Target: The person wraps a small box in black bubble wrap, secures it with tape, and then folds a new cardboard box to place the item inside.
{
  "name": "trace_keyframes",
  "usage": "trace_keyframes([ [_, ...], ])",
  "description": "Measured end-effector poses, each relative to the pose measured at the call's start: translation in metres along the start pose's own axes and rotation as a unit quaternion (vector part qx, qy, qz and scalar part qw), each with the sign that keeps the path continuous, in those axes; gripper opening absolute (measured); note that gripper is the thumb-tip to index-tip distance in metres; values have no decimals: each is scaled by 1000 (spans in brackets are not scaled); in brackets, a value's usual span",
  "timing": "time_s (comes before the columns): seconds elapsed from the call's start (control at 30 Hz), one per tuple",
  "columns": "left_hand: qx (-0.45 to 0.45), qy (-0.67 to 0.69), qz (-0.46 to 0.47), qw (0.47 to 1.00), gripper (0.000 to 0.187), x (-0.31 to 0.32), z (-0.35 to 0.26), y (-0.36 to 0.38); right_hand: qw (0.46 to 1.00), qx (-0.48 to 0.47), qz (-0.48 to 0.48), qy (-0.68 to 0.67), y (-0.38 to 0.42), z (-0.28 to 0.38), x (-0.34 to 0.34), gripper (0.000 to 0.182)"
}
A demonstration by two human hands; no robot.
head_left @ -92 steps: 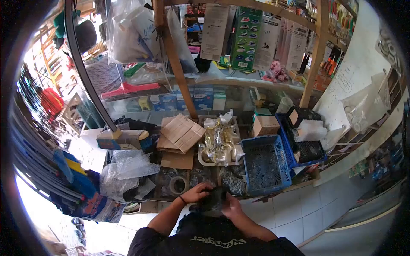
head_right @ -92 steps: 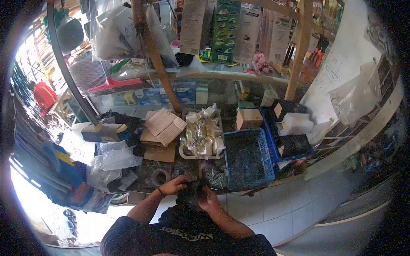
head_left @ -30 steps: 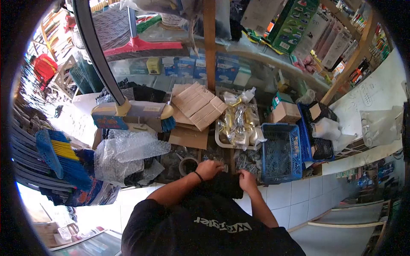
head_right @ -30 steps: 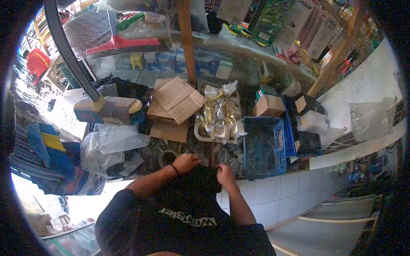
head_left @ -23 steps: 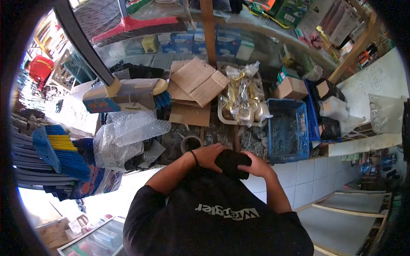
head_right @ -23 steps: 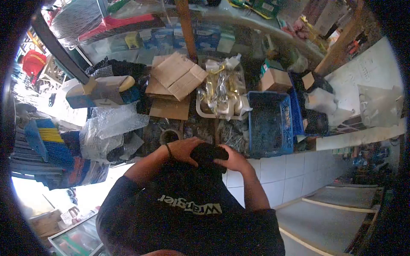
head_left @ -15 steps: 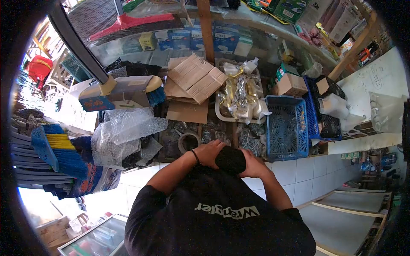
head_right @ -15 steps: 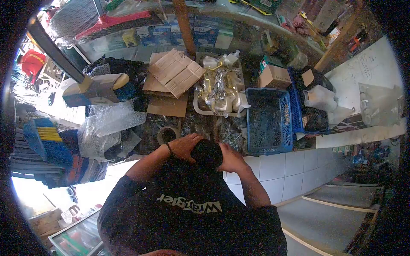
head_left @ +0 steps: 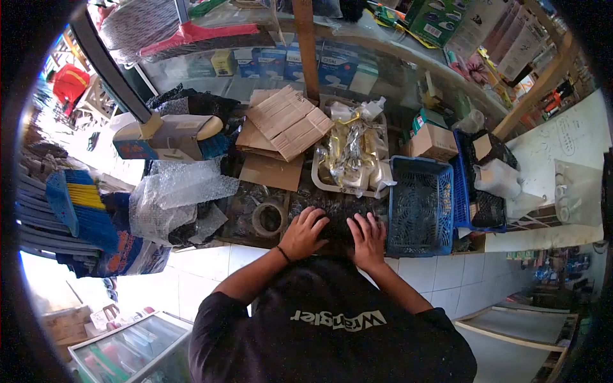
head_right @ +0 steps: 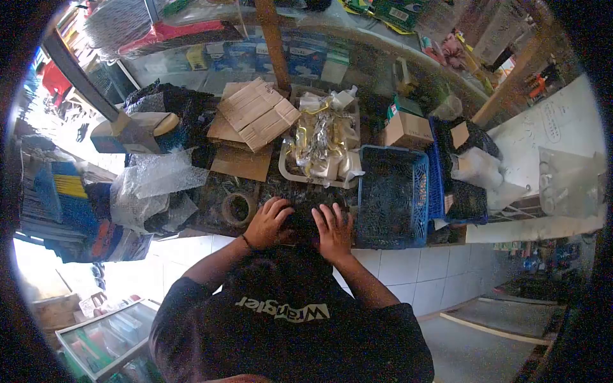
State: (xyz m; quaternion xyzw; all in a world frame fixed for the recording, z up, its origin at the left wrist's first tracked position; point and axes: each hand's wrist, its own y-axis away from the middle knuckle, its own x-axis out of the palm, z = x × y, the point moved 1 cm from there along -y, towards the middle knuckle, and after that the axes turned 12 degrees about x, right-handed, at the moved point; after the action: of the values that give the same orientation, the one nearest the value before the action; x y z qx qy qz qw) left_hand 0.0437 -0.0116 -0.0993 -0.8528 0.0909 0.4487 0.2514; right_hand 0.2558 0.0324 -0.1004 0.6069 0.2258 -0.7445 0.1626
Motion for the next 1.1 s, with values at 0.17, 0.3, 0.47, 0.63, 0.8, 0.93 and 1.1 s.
trace_keyframes([
  [0.17,-64,33,-50,996,32,-1,-8,-6,995,-58,32,-80,-1,-12,-6,52],
  [0.3,-110,54,-57,991,26,12,-13,-12,987,-82,45,-133,-17,-21,-11,48],
  [0.47,-180,26,-75,980,22,25,-16,-17,981,-93,89,-148,-33,-21,-12,58],
  [0.63,-199,17,-92,975,19,28,-20,-18,970,-90,101,-202,-42,-20,-13,83],
  [0.8,-210,-22,-232,949,19,16,-33,-21,962,-125,123,-207,-52,-23,-4,84],
  [0.93,-283,-60,-429,856,15,2,-41,2,956,-145,53,-249,-61,-20,-8,79],
  [1.1,-467,52,-540,698,7,2,-25,72,974,-113,58,-186,-65,-7,-8,77],
])
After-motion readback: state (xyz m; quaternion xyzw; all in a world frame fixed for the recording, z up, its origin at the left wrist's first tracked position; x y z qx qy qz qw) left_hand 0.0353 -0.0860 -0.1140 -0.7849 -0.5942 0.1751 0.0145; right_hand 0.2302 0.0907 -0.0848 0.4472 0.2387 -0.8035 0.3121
